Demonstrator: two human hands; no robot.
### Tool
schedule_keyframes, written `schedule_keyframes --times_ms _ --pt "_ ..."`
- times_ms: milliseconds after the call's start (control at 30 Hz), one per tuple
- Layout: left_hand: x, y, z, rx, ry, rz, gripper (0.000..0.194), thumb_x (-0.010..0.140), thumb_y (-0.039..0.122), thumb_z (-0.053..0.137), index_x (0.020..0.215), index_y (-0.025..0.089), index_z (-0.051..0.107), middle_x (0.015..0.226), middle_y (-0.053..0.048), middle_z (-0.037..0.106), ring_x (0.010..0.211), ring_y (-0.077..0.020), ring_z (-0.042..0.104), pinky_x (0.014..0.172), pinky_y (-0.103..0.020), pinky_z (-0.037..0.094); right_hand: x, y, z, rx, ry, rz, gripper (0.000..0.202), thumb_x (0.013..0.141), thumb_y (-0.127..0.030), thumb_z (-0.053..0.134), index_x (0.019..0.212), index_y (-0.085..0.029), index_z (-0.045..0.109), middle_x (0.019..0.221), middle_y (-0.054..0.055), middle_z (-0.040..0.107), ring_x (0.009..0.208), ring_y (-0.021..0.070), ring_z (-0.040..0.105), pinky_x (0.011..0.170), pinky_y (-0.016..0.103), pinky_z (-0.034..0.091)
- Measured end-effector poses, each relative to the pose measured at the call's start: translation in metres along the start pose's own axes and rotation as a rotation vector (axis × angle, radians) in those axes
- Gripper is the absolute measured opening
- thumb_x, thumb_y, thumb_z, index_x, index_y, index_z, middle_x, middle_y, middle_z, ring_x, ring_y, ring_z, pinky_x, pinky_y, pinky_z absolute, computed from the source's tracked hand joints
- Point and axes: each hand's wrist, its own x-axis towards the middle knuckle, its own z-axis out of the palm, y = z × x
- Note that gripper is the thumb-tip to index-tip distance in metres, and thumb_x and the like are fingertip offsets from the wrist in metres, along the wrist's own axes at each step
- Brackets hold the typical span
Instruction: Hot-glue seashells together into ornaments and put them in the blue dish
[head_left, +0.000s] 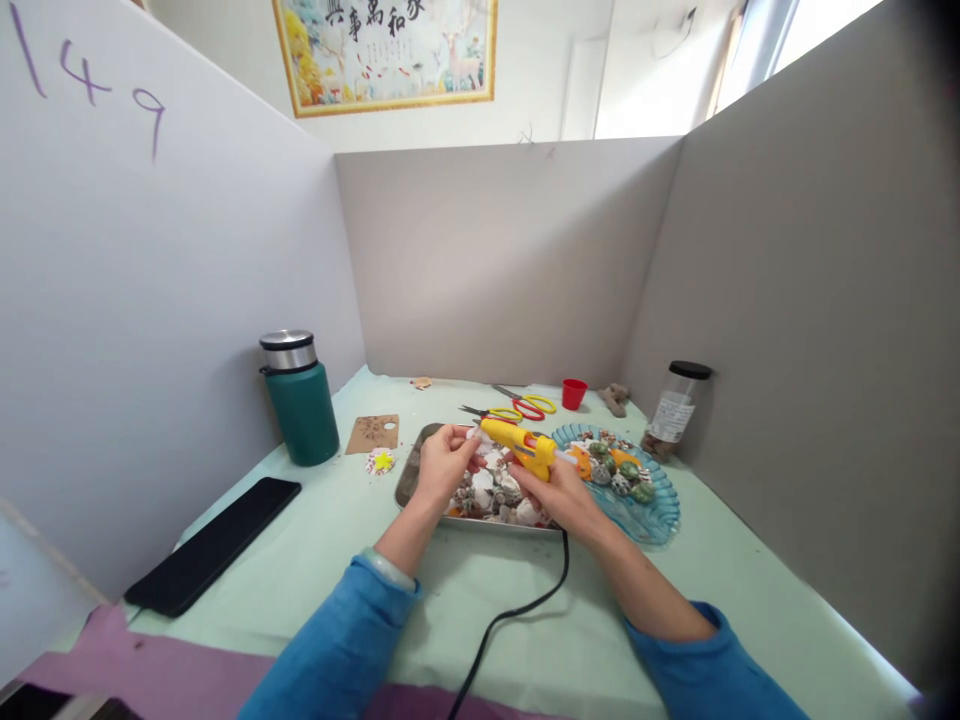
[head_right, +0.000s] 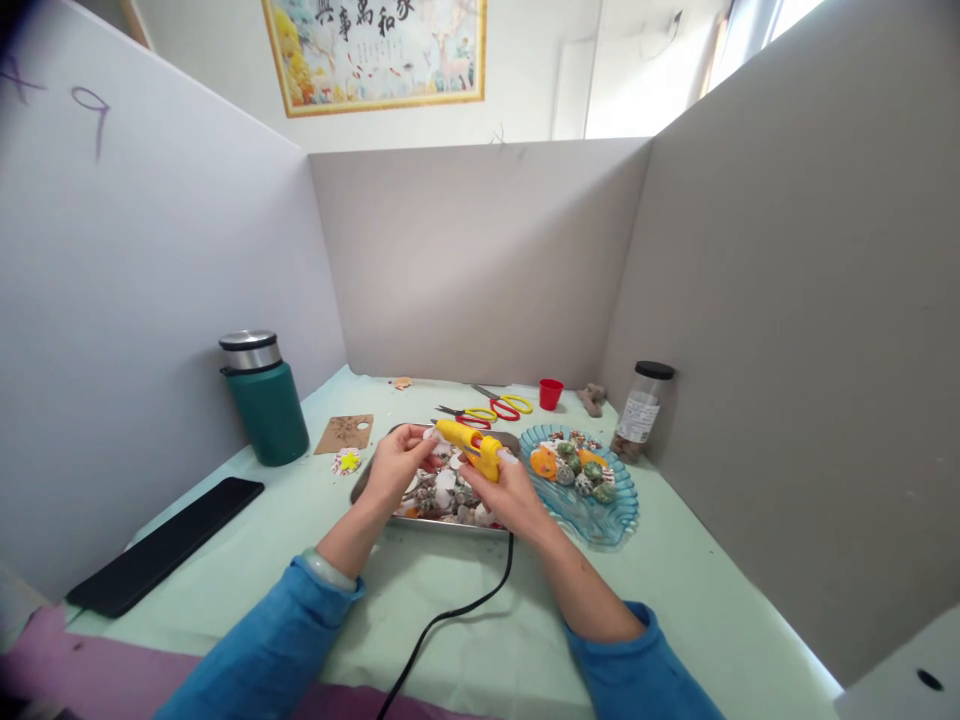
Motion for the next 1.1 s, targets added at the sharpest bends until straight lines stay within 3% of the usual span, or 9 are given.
schedule_keyframes --times_ms 167,333,500,1100 --pt "-0.001 0.002 0.0 -0.027 0.051 0.002 0.027 0.07 0.033 0.071 0.081 0.013 0.057 0.054 0.0 0.064 0.048 -0.0129 0.061 0.048 -0.022 0.05 -0.001 0.001 0.0 -0.017 0.018 0.003 0.031 0.08 -0.043 0.058 0.093 -0.014 0.06 0.055 -0.004 0.044 0.048 0.0086 0.037 0.045 0.022 0.031" --pt "-0.005 0.013 -0.001 -0.198 -0.01 -0.101 0.03 0.063 0.03 0.075 0.08 0.013 0.056 0.056 -0.001 0.064 0.049 -0.0124 0.062 0.05 -0.022 0.05 -0.002 0.0 0.0 0.003 0.008 -0.006 0.03 0.079 -0.041 0.058 0.093 -0.014 0.06 0.053 -0.005 0.044 0.047 0.009 0.037 0.045 0.022 0.031" --pt "-0.003 0.011 -0.004 -0.288 -0.023 -0.119 0.032 0.06 0.028 0.076 0.079 0.013 0.055 0.058 0.001 0.063 0.049 -0.0112 0.061 0.049 -0.02 0.05 -0.002 0.0 0.001 0.005 0.004 0.005 0.03 0.079 -0.041 0.059 0.094 -0.015 0.06 0.053 -0.006 0.043 0.046 0.0085 0.036 0.044 0.022 0.031" --pt "-0.002 0.008 -0.004 -0.291 -0.077 -0.117 0.032 0.061 0.028 0.075 0.082 0.013 0.056 0.06 0.0 0.064 0.05 -0.0105 0.06 0.051 -0.021 0.05 -0.002 -0.002 0.001 0.025 0.024 0.015 0.033 0.076 -0.043 0.059 0.092 -0.014 0.061 0.052 -0.006 0.042 0.044 0.0085 0.036 0.043 0.022 0.028"
